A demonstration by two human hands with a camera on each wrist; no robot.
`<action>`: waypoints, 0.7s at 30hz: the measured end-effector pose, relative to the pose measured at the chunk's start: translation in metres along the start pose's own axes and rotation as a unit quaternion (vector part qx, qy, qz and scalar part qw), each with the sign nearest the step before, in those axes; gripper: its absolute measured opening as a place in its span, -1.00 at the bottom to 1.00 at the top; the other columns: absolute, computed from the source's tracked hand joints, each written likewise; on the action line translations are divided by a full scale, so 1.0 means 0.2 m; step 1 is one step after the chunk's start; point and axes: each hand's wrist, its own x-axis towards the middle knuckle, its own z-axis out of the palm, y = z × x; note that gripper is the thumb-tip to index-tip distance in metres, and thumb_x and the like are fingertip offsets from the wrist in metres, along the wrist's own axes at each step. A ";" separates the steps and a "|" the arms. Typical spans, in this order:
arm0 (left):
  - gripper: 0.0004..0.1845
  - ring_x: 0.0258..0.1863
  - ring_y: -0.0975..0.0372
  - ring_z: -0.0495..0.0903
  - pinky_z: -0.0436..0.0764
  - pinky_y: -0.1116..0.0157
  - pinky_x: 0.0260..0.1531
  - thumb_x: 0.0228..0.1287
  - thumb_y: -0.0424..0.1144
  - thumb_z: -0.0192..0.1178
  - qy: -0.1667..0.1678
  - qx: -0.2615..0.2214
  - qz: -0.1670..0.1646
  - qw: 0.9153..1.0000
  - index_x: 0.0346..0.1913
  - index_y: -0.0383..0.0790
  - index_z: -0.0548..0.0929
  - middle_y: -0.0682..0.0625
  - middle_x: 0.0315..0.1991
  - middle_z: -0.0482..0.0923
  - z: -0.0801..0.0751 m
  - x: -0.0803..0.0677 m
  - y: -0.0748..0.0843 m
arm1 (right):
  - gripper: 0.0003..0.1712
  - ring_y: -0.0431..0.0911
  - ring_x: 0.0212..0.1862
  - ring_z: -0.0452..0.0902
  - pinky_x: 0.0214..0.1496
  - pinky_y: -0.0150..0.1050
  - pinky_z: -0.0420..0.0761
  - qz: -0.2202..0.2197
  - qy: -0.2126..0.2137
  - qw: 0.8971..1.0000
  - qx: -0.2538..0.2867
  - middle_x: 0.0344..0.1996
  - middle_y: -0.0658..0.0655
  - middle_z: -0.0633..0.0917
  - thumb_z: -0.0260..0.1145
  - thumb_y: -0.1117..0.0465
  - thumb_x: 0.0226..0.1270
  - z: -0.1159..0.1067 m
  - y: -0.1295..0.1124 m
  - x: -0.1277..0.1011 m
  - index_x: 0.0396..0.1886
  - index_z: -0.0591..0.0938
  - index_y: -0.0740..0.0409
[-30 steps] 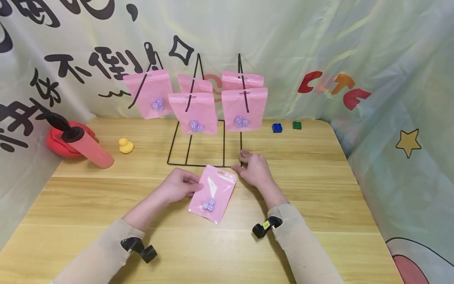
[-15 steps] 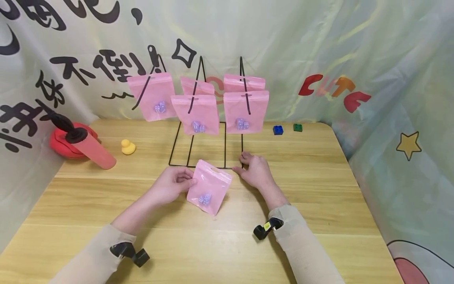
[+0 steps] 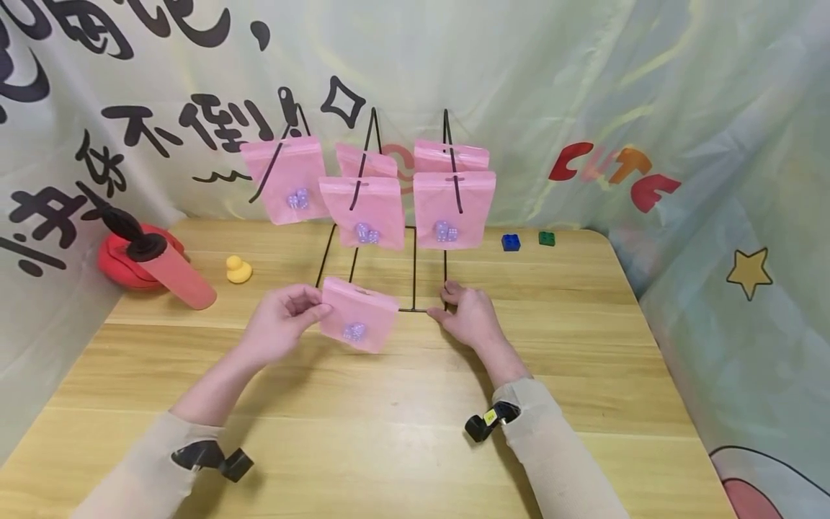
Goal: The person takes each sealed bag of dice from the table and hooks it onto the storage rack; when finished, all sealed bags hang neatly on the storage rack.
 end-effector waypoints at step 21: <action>-0.91 -0.43 0.27 0.62 0.58 0.45 -0.47 0.39 -0.48 0.39 0.154 -0.006 0.070 0.986 -0.19 -0.51 0.73 0.05 -0.37 0.73 -0.29 -0.03 0.19 | -0.37 0.27 0.46 0.39 0.50 0.16 0.39 0.001 0.003 1.000 0.009 0.41 0.32 0.51 0.51 0.00 0.43 0.00 0.00 -0.01 0.29 0.63 0.35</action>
